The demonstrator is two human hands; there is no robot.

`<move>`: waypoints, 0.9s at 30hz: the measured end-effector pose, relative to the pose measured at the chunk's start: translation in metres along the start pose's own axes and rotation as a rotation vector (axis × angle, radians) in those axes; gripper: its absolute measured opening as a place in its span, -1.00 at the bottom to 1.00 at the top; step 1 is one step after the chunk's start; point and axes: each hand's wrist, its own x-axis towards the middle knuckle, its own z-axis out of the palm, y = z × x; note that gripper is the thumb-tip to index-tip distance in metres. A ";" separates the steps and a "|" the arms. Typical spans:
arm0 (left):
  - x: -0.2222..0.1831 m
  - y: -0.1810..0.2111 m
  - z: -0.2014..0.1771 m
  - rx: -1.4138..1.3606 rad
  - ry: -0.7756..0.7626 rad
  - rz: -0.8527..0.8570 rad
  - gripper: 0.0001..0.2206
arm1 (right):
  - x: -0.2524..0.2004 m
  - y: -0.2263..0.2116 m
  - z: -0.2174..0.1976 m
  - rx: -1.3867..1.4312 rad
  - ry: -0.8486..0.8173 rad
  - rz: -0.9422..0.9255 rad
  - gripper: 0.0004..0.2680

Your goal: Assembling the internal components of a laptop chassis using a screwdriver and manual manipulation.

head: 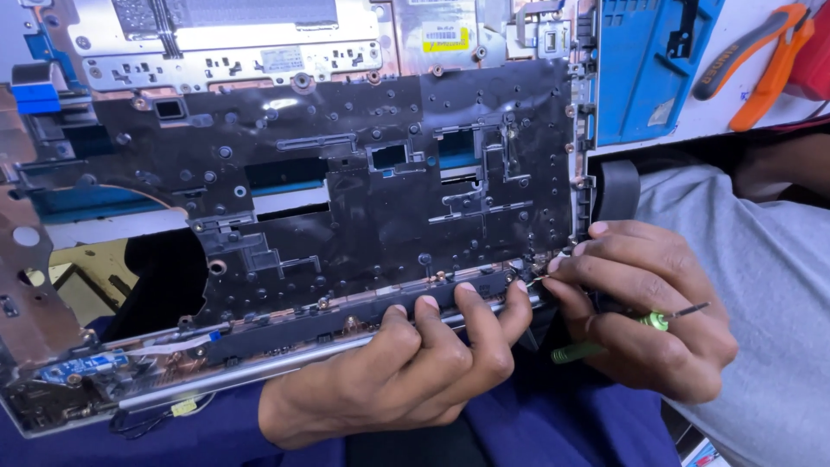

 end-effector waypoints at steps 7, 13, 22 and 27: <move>0.003 -0.002 -0.002 -0.012 -0.030 0.004 -0.70 | 0.003 -0.002 0.000 -0.010 -0.004 0.021 -0.75; 0.003 -0.001 -0.002 -0.029 -0.007 -0.038 -0.63 | -0.002 -0.007 -0.005 -0.079 -0.010 -0.088 -0.73; 0.006 -0.003 -0.008 -0.079 -0.055 -0.028 -0.63 | 0.000 -0.008 0.005 -0.020 0.049 0.038 -0.77; 0.007 -0.004 -0.007 -0.102 -0.042 -0.028 -0.65 | 0.002 -0.010 0.006 0.001 0.057 0.087 -0.77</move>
